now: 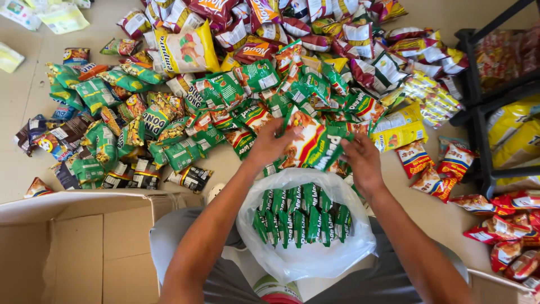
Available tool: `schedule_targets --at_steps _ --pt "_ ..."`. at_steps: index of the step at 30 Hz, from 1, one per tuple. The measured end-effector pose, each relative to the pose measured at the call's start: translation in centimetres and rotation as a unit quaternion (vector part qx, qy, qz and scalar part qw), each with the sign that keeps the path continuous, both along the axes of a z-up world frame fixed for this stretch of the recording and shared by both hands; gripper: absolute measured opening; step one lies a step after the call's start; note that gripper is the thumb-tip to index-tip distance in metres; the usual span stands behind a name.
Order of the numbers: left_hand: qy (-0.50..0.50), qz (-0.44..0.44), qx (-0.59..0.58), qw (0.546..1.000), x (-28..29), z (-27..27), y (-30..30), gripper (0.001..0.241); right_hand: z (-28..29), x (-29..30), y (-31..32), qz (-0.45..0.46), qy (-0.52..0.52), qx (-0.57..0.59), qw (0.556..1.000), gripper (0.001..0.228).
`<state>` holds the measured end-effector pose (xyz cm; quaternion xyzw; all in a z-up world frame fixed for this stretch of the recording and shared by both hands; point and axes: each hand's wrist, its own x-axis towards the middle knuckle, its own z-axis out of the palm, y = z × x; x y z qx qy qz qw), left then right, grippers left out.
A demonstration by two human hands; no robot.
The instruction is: The person is sorting small bags of snacks from a large pile on the floor into a white plastic bag.
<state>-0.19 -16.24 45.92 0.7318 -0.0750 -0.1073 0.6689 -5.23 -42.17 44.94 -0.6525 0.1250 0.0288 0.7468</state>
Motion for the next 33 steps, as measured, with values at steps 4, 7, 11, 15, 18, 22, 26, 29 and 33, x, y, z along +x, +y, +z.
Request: schedule_targets --at_steps 4,7,11,15,18,22,26,29,33 --pt "0.053 0.017 -0.062 0.997 -6.4 0.4 -0.5 0.037 -0.3 -5.6 -0.8 -0.051 0.01 0.074 0.996 0.015" --pt "0.038 0.011 0.055 0.998 -10.4 1.1 -0.2 0.036 -0.1 -8.3 -0.4 -0.061 0.006 0.122 0.991 0.012" --pt "0.053 0.061 -0.1 0.992 -12.9 -1.0 -0.3 0.019 -1.9 -10.2 -0.2 -0.077 0.016 0.119 0.99 0.012" --pt "0.092 0.085 -0.195 0.973 -12.8 -2.0 -0.2 0.015 -4.8 -10.8 -1.1 -0.089 0.027 0.084 0.992 0.011" --pt "0.088 0.055 -0.191 0.976 -12.8 -3.3 -0.3 0.014 -5.4 -11.1 -1.4 -0.095 0.013 0.069 0.993 0.011" --pt "0.145 0.032 -0.199 0.969 -12.7 -3.1 -0.6 0.017 -4.8 -10.3 -1.2 -0.111 0.006 0.109 0.988 0.012" --pt "0.131 0.03 -0.221 0.966 -12.5 -4.4 -1.0 0.017 -4.2 -9.5 -1.7 -0.136 0.034 0.135 0.981 0.014" --pt "0.106 0.047 -0.217 0.969 -12.4 -4.6 -0.9 0.016 -3.4 -9.0 -2.3 -0.14 0.05 0.172 0.974 0.011" --pt "0.089 0.065 -0.213 0.971 -12.2 -3.8 -0.7 0.014 -2.2 -8.6 -2.6 -0.153 0.062 0.207 0.964 0.008"
